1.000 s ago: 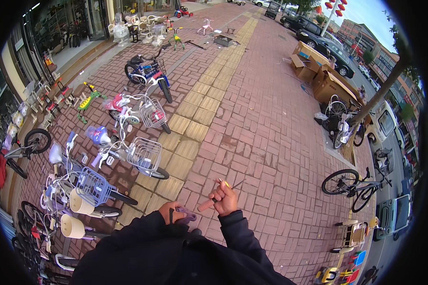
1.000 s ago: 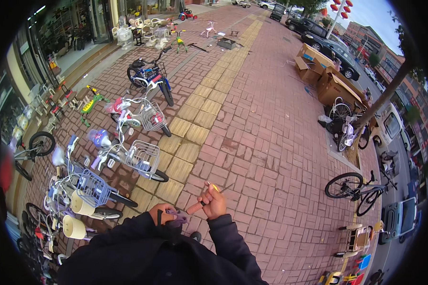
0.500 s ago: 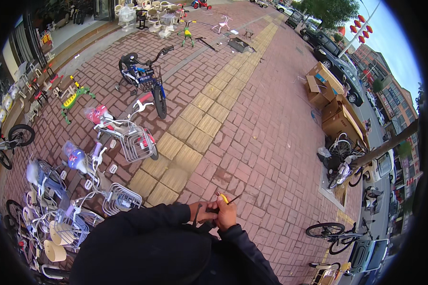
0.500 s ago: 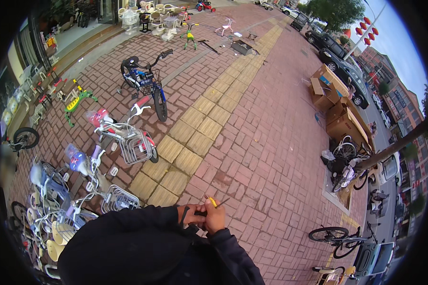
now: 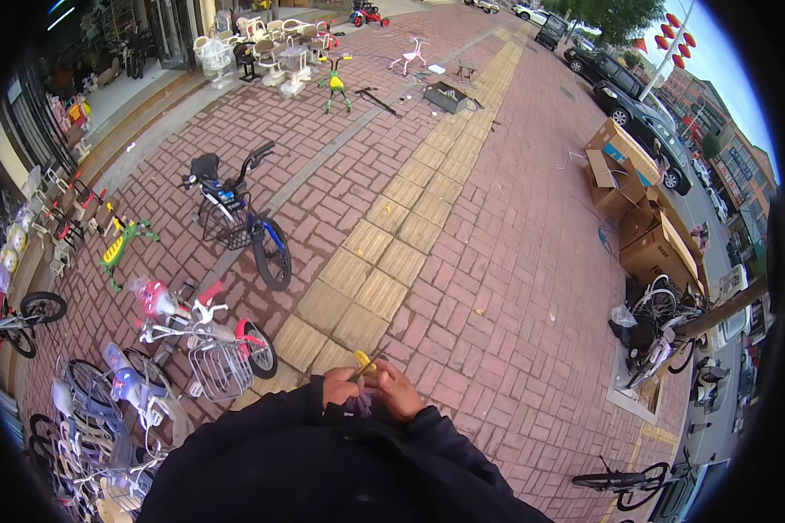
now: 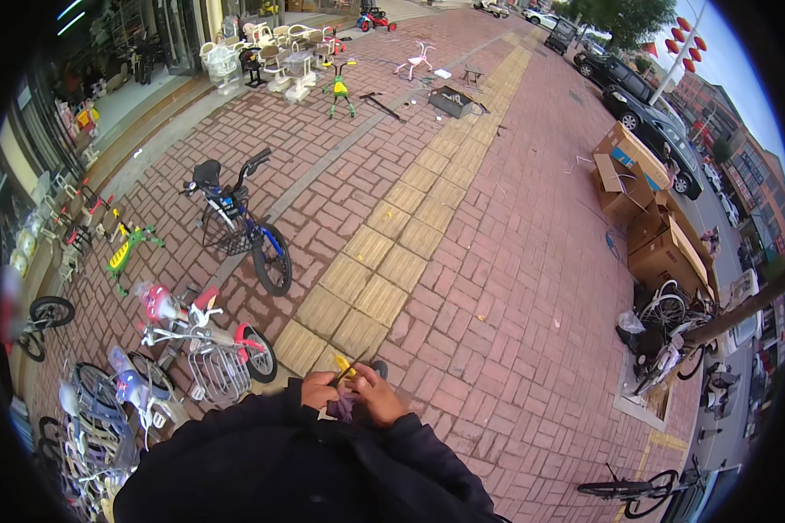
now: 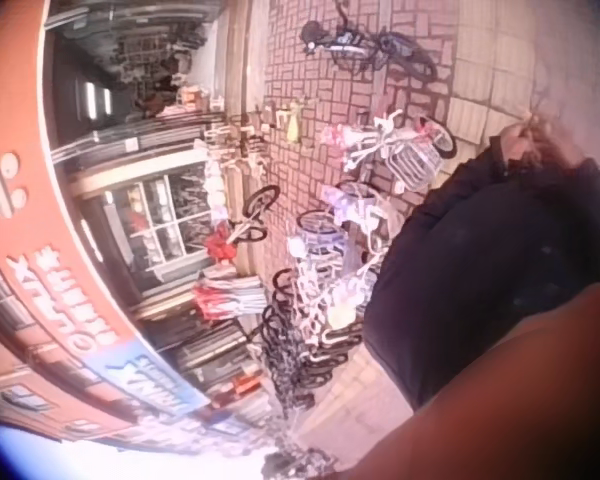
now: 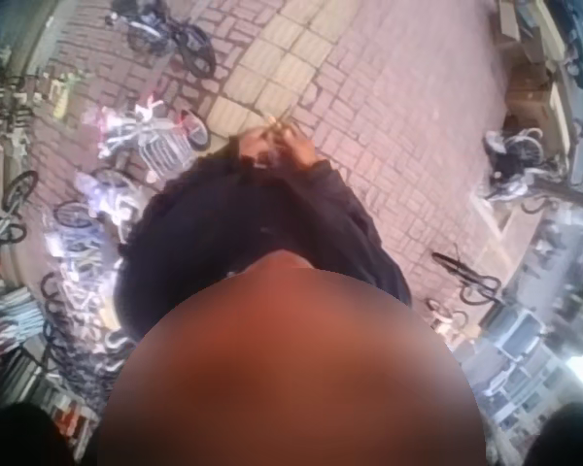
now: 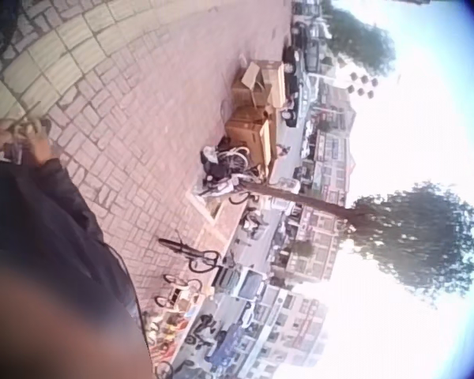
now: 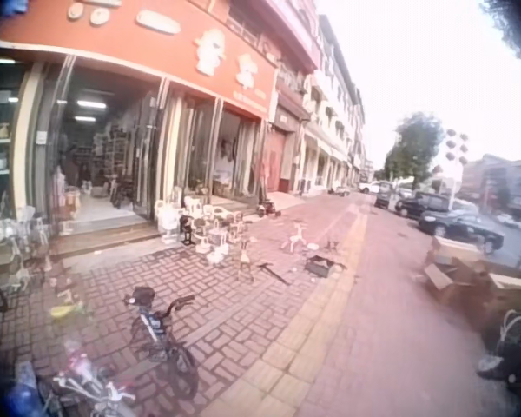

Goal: The person assembles a pink children's scooter on a paved sidewalk. They use a screwdriver to tighten screws on the handlebar stem and deck, rotate the scooter to access different sides, and secure the components.

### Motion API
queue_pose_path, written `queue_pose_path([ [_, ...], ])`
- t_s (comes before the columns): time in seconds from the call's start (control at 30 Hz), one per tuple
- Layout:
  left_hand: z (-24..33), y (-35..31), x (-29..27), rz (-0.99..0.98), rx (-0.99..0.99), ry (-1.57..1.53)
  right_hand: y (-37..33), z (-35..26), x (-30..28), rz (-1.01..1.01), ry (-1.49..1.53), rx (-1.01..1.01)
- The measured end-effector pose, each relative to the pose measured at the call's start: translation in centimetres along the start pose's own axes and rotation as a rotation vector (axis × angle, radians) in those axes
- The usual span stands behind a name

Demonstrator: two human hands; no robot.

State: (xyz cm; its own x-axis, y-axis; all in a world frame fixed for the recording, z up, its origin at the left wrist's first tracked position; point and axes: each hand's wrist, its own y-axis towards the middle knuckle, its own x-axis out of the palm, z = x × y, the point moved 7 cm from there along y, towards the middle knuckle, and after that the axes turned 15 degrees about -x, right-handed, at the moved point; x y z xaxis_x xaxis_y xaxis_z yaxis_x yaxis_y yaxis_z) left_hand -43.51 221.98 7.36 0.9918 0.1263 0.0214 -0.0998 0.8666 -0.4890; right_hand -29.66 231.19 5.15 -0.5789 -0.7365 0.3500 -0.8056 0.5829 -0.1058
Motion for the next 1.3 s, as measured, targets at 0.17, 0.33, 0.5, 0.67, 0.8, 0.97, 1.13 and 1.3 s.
queue_pose_path([
  [0.17,4.8,5.2,-8.3,0.18,-0.352,-0.289,4.9,5.3,-15.3,-0.237,-0.941,0.098],
  [0.33,7.7,12.3,-13.4,0.339,-0.344,-0.486,-0.5,8.9,-24.6,-0.883,-1.092,0.366],
  [0.5,9.4,23.1,-17.4,0.37,-0.317,-0.58,1.1,5.5,-28.8,-0.544,-0.663,0.745],
  [0.67,15.1,36.4,-22.3,0.289,-0.359,-0.479,12.0,-0.8,-31.7,-0.409,-0.74,0.747],
  [0.8,23.0,45.8,-24.8,0.171,-0.361,-0.409,20.8,-6.9,-32.4,-0.346,-0.791,0.741],
  [0.97,30.8,55.7,-27.4,0.042,-0.319,-0.258,30.2,-10.9,-34.4,-0.292,-0.827,0.83],
  [1.13,34.0,65.1,-28.2,0.019,-0.326,-0.365,39.3,-10.5,-39.3,-0.376,-0.772,0.517],
  [1.3,39.8,73.5,-29.2,0.025,-0.415,-0.353,51.7,-11.5,-49.8,-0.276,-0.517,0.539],
])
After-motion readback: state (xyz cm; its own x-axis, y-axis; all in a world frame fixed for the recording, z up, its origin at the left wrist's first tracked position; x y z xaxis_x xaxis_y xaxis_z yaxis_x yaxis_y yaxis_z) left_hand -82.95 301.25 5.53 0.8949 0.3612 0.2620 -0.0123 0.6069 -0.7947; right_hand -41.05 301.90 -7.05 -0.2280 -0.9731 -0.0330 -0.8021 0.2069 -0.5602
